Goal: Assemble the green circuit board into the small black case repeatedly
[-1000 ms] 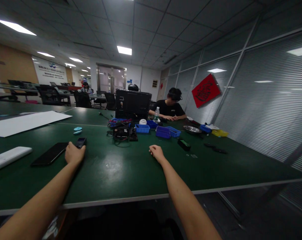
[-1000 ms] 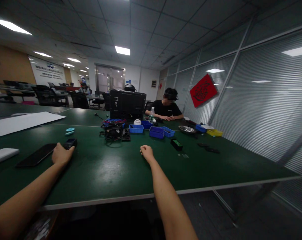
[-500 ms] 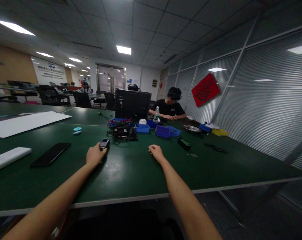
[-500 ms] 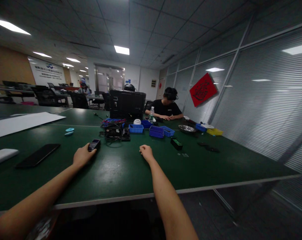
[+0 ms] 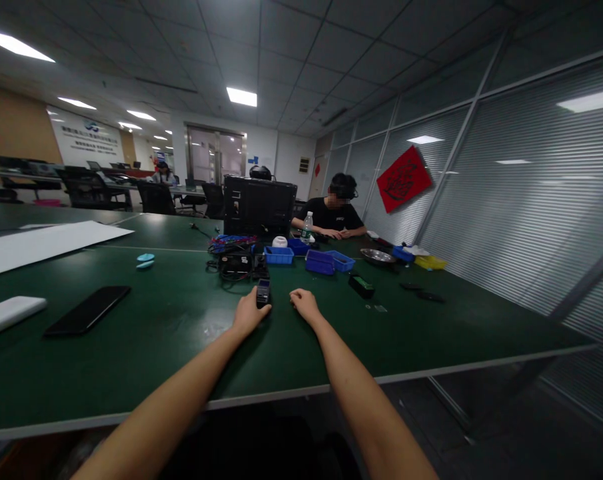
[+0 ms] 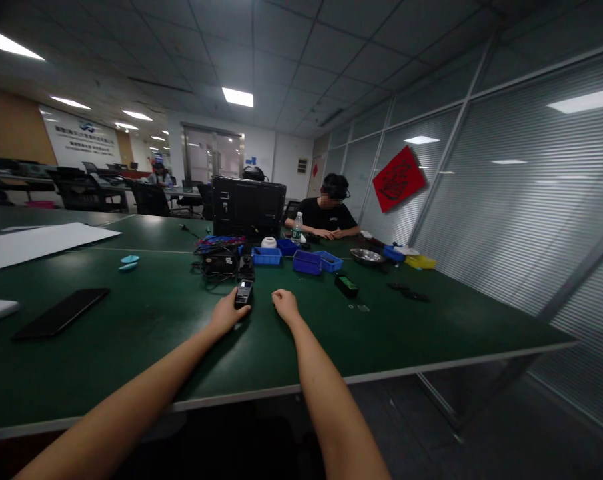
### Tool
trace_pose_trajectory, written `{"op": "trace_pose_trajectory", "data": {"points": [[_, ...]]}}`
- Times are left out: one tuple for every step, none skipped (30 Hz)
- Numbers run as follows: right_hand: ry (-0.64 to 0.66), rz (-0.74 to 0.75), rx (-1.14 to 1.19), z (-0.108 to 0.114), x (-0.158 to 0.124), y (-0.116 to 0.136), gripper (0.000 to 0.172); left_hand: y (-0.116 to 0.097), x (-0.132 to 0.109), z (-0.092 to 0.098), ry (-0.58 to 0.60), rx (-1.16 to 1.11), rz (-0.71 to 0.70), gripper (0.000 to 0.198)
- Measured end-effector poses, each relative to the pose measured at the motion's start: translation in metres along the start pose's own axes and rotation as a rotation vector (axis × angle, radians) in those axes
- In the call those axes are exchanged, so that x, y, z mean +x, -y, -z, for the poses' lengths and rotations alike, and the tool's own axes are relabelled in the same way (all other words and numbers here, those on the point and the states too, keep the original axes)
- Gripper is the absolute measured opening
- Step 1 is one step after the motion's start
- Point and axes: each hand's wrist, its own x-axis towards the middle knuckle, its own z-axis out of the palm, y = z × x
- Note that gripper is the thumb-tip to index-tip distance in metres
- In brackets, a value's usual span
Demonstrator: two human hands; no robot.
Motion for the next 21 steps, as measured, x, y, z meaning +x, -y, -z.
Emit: {"op": "trace_pose_trajectory", "data": {"points": [[-0.021, 0.026, -0.038, 0.0, -0.002, 0.003, 0.018, -0.001, 0.0, -0.004, 0.02, -0.027, -0.021, 0.07], [-0.047, 0.055, -0.073, 0.001, -0.004, 0.007, 0.02, 0.0, 0.0, -0.008, 0.045, -0.057, -0.045, 0.075], [-0.075, 0.084, -0.104, 0.001, -0.007, 0.012, 0.023, 0.001, 0.001, -0.01, 0.07, -0.092, -0.067, 0.077], [-0.102, 0.11, -0.132, 0.0, -0.01, 0.018, 0.027, 0.003, 0.002, -0.012, 0.093, -0.137, -0.085, 0.075], [-0.124, 0.121, -0.155, -0.001, -0.013, 0.025, 0.032, 0.005, 0.002, -0.013, 0.111, -0.192, -0.097, 0.071], [-0.13, 0.132, -0.177, -0.004, -0.017, 0.031, 0.037, 0.007, 0.003, -0.013, 0.119, -0.253, -0.101, 0.067], [-0.123, 0.148, -0.206, -0.007, -0.021, 0.038, 0.041, 0.009, 0.004, -0.013, 0.121, -0.312, -0.095, 0.064], [-0.117, 0.164, -0.246, -0.012, -0.025, 0.045, 0.047, 0.011, 0.005, -0.013, 0.115, -0.365, -0.084, 0.061], [-0.114, 0.171, -0.297, -0.017, -0.028, 0.05, 0.052, 0.012, 0.006, -0.013, 0.103, -0.409, -0.068, 0.059], [-0.105, 0.176, -0.348, -0.022, -0.032, 0.055, 0.057, 0.013, 0.007, -0.012, 0.087, -0.444, -0.051, 0.057], [-0.079, 0.18, -0.395, -0.026, -0.035, 0.059, 0.061, 0.014, 0.008, -0.012, 0.071, -0.469, -0.033, 0.055], [-0.049, 0.172, -0.445, -0.03, -0.037, 0.061, 0.062, 0.014, 0.008, -0.012, 0.058, -0.488, -0.017, 0.053], [-0.022, 0.162, -0.491, -0.033, -0.039, 0.063, 0.061, 0.014, 0.009, -0.012, 0.049, -0.502, -0.006, 0.051], [0.002, 0.149, -0.532, -0.035, -0.04, 0.064, 0.059, 0.014, 0.009, -0.012, 0.043, -0.509, 0.004, 0.05], [0.016, 0.136, -0.566, -0.035, -0.04, 0.064, 0.056, 0.014, 0.009, -0.012, 0.039, -0.508, 0.012, 0.049], [0.019, 0.126, -0.592, -0.035, -0.039, 0.063, 0.054, 0.014, 0.01, -0.012, 0.036, -0.502, 0.016, 0.048], [0.017, 0.119, -0.608, -0.034, -0.038, 0.062, 0.052, 0.014, 0.01, -0.012, 0.034, -0.493, 0.017, 0.048], [0.01, 0.112, -0.618, -0.033, -0.036, 0.06, 0.052, 0.014, 0.01, -0.012, 0.034, -0.483, 0.015, 0.047], [0.001, 0.104, -0.624, -0.031, -0.033, 0.058, 0.052, 0.015, 0.01, -0.013, 0.036, -0.475, 0.012, 0.047], [-0.012, 0.09, -0.627, -0.029, -0.03, 0.055, 0.052, 0.015, 0.01, -0.013, 0.04, -0.469, 0.009, 0.047], [-0.028, 0.073, -0.627, -0.026, -0.027, 0.052, 0.052, 0.016, 0.011, -0.014, 0.044, -0.465, 0.007, 0.047]]}}
